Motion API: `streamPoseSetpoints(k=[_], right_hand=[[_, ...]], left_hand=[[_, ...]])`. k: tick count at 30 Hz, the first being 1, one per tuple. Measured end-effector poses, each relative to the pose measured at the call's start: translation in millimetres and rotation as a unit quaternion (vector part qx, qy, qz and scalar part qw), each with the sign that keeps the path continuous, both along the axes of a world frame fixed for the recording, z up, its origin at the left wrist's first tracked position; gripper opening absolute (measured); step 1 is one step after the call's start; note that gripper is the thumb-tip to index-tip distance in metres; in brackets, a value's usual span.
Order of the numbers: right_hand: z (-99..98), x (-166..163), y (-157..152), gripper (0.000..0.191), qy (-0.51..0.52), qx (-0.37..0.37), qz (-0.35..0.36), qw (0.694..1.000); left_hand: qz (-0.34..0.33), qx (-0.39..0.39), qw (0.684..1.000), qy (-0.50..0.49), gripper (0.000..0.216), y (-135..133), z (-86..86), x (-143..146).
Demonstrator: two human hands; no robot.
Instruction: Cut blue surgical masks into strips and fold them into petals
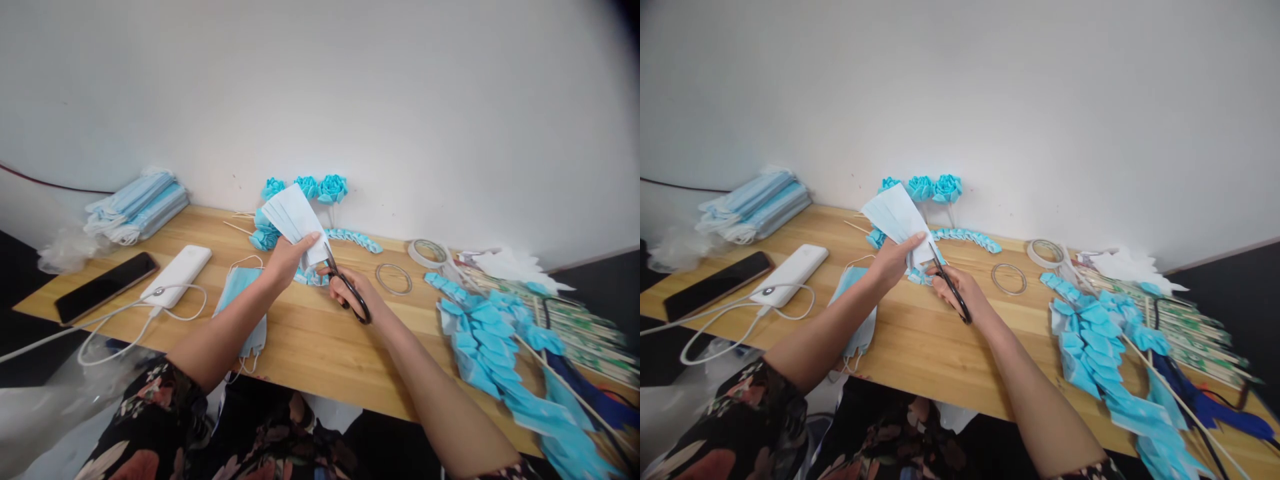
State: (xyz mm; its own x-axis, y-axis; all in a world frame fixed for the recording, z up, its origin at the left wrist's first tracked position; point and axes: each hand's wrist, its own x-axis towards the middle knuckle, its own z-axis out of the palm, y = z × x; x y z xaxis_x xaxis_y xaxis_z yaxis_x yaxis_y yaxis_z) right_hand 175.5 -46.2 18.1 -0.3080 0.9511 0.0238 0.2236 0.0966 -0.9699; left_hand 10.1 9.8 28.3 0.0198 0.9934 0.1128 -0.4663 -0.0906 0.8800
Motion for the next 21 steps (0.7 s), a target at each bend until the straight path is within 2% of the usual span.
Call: streamPoseSetpoints(k=[11, 21], right_hand=[[1.3, 0.1, 0.2, 0.049, -0.006, -0.003, 0.003, 1.0], [2.7, -0.4, -1.2, 0.047, -0.011, 0.011, -0.002, 1.0]], left_hand=[[-0.009, -0.002, 1.0, -0.002, 0.049, 0.5, -1.4, 0.6], [0.002, -0.014, 1.0, 0.005, 0.048, 2.4, -2.6, 0.2]])
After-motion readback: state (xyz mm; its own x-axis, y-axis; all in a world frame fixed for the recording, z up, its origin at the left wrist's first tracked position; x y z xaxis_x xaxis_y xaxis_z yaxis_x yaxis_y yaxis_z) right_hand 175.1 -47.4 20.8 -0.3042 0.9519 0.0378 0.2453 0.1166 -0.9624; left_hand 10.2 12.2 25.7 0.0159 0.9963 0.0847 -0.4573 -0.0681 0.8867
